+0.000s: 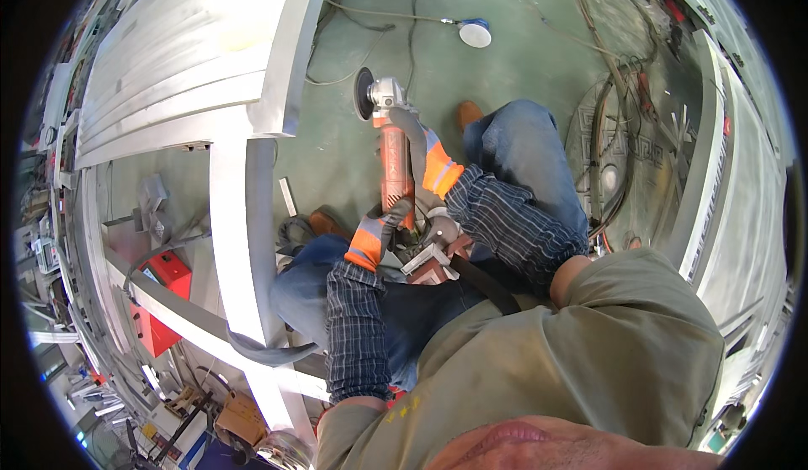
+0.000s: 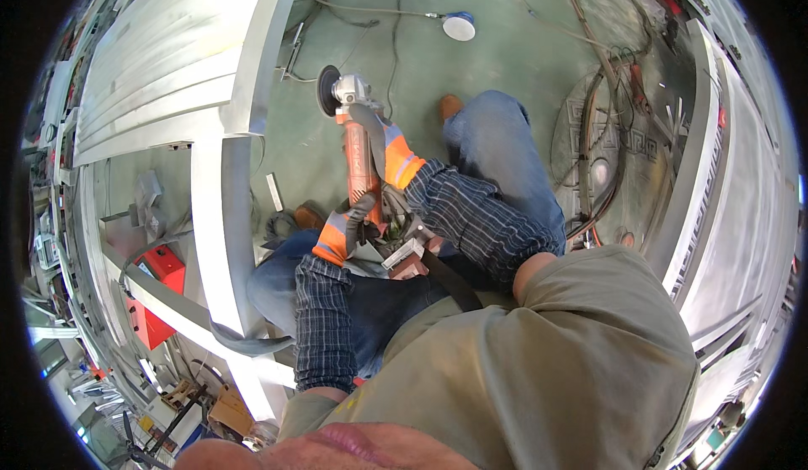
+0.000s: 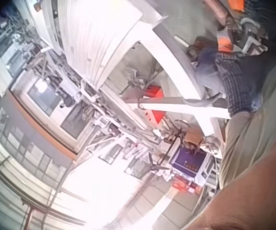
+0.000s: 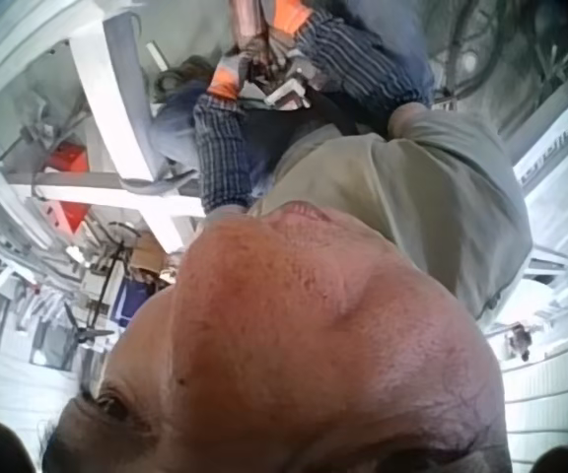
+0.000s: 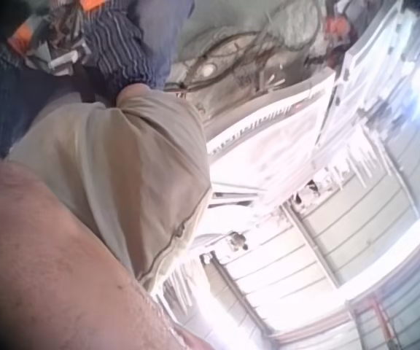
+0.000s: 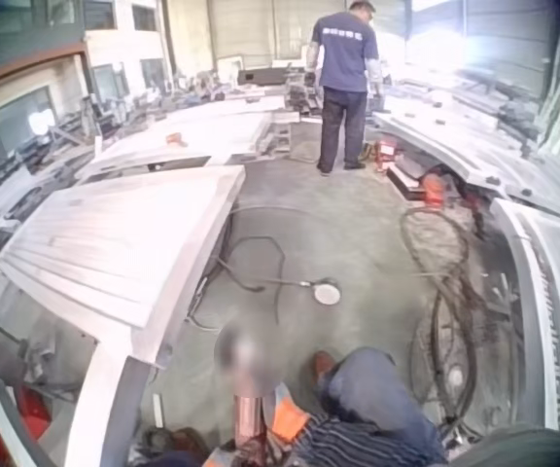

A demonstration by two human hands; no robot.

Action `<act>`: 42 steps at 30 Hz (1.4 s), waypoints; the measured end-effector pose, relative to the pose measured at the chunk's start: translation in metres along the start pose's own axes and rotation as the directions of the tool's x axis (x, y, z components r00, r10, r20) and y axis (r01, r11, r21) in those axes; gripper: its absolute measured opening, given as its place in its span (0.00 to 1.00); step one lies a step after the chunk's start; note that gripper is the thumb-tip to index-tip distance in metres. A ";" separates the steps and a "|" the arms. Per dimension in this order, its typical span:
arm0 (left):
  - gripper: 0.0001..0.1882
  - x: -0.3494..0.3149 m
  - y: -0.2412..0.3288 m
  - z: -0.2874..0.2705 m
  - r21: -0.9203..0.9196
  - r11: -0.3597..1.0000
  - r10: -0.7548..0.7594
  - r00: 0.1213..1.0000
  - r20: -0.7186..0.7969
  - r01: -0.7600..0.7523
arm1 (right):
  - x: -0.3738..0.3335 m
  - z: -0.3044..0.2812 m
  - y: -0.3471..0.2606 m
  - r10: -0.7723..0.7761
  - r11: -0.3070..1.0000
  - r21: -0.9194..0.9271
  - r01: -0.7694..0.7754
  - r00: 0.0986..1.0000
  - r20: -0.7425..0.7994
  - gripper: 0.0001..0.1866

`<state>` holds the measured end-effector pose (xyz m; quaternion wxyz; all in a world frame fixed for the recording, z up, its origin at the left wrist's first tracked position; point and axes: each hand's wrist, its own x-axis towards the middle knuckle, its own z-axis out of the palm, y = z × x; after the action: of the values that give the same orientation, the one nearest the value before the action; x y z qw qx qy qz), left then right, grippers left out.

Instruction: The person sits on the floor and uses a handheld orbital sander to smooth the surface of a white wooden slatted panel. They move the sander across the slats and edges, then briefly inspect the surface with their gloved hands.

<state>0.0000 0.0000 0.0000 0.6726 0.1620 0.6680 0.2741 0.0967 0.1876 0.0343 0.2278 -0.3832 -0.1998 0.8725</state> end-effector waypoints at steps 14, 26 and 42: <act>0.15 0.051 0.047 0.005 0.369 0.702 0.708 0.653 -0.269 -0.609 | 0.073 -0.018 -0.017 0.058 0.503 -0.850 0.158 0.975 0.216 0.23; 0.19 0.215 -0.005 -0.078 -0.295 0.951 -0.259 0.772 -0.581 0.097 | 0.270 -0.204 -0.228 -0.496 -0.229 -0.973 0.003 0.860 0.120 0.31; 0.27 0.330 -0.173 -0.179 0.875 0.181 -0.320 0.869 -0.379 0.448 | 0.446 -0.368 -0.215 -0.415 -0.618 -0.766 -0.179 0.901 0.124 0.24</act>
<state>-0.1644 0.0282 -0.3779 0.4523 0.3381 0.7507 -0.3429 0.1597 0.6731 -0.3413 -0.0871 -0.4739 -0.8728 0.0777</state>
